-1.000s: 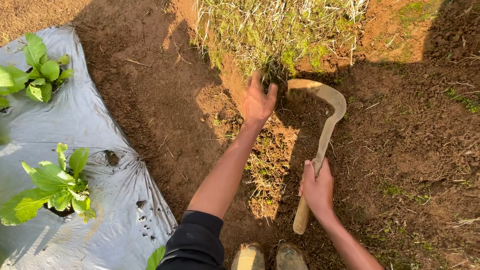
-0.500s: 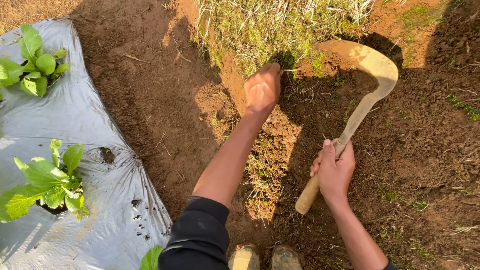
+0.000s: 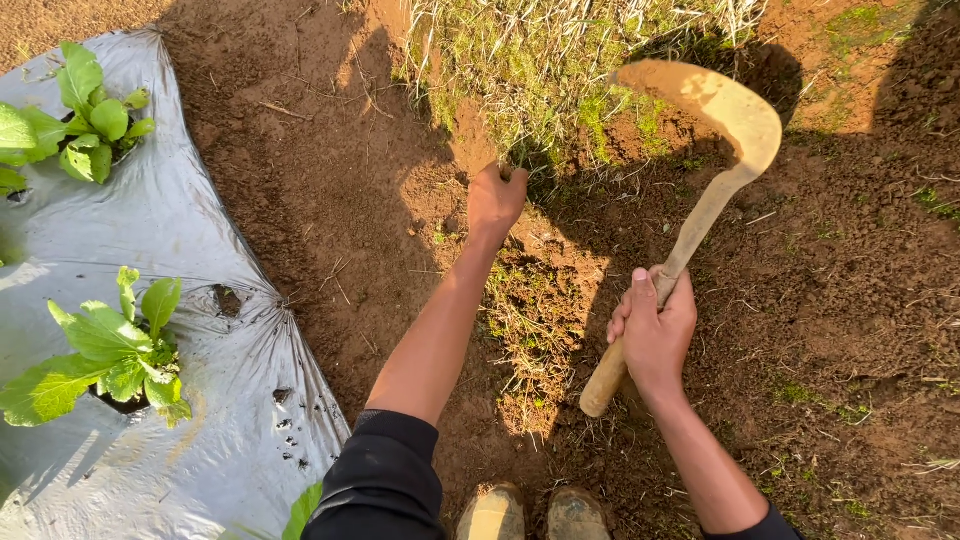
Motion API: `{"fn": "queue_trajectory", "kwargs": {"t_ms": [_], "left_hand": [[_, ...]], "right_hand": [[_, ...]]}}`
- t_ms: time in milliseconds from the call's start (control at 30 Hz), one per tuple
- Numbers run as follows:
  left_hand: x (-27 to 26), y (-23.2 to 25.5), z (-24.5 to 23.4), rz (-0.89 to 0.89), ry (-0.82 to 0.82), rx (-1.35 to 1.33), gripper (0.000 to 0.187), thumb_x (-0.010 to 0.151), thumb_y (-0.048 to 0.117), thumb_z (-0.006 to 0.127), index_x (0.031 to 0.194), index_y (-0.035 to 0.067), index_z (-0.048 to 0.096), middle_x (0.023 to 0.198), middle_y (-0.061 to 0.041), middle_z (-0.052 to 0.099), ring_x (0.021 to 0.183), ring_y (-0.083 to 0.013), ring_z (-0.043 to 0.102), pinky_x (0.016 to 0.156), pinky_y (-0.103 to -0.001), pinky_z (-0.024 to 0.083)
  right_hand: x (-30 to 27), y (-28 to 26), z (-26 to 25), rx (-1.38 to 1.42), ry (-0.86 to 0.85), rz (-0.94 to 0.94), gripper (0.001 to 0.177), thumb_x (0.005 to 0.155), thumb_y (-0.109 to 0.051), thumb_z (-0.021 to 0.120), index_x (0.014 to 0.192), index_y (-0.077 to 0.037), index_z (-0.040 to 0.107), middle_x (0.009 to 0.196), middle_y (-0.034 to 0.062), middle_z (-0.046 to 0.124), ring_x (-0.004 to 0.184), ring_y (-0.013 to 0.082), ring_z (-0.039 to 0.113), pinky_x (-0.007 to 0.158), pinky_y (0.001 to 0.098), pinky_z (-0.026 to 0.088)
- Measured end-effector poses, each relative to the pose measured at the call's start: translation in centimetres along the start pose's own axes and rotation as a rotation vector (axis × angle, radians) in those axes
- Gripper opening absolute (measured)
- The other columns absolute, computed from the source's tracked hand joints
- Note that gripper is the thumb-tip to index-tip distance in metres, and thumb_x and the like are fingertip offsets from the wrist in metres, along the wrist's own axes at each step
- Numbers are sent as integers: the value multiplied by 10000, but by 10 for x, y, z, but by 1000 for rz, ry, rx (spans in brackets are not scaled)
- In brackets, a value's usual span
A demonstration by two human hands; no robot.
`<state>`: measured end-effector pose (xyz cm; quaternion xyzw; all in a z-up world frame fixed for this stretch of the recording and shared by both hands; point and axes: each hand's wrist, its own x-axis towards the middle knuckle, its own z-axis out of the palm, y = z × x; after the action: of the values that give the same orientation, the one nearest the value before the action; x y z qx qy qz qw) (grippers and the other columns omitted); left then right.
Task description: The person uses a sickle to cut and remove weeds from the soil in a garden. They repeatedly strike the ground with the tool to clear the vegetation near a plastic-covered crop bed.
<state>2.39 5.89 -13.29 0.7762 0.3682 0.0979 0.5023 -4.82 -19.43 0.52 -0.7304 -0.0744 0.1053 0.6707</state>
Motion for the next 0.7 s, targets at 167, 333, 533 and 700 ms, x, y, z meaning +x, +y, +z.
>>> {"fn": "queue_trajectory", "kwargs": {"t_ms": [167,333,533,700], "left_hand": [[-27,33,-19,-12,49,-14,192,972,212,531,971,61,649,750,-122,680,730,-240,703,729,-436,576],[-53,58,-33,44,40,0,350,1016,276,555,1218,-8,524,1037,-282,682,912,-378,725,780,-524,602],[-56,56,-22,162,6,337,333,1042,334,567,1182,32,547,973,-218,698,835,-311,746,659,-415,619],[-47,28,-12,425,6,462,198,1076,233,487,1031,116,640,787,-57,682,614,-155,692,506,-276,578]], "right_hand": [[-4,30,6,-231,-132,143,112,1103,-71,397,1071,-20,491,628,38,496,423,131,517,373,266,491],[-24,48,2,-356,-209,312,122,1075,-81,431,1039,-8,522,598,42,519,396,141,526,370,263,458],[-17,16,4,-236,-111,74,96,1102,-44,425,1066,0,502,625,55,512,428,144,526,384,243,478],[-16,44,0,-381,-140,104,100,1098,-56,450,1099,21,514,626,71,533,433,151,513,410,241,476]]}}
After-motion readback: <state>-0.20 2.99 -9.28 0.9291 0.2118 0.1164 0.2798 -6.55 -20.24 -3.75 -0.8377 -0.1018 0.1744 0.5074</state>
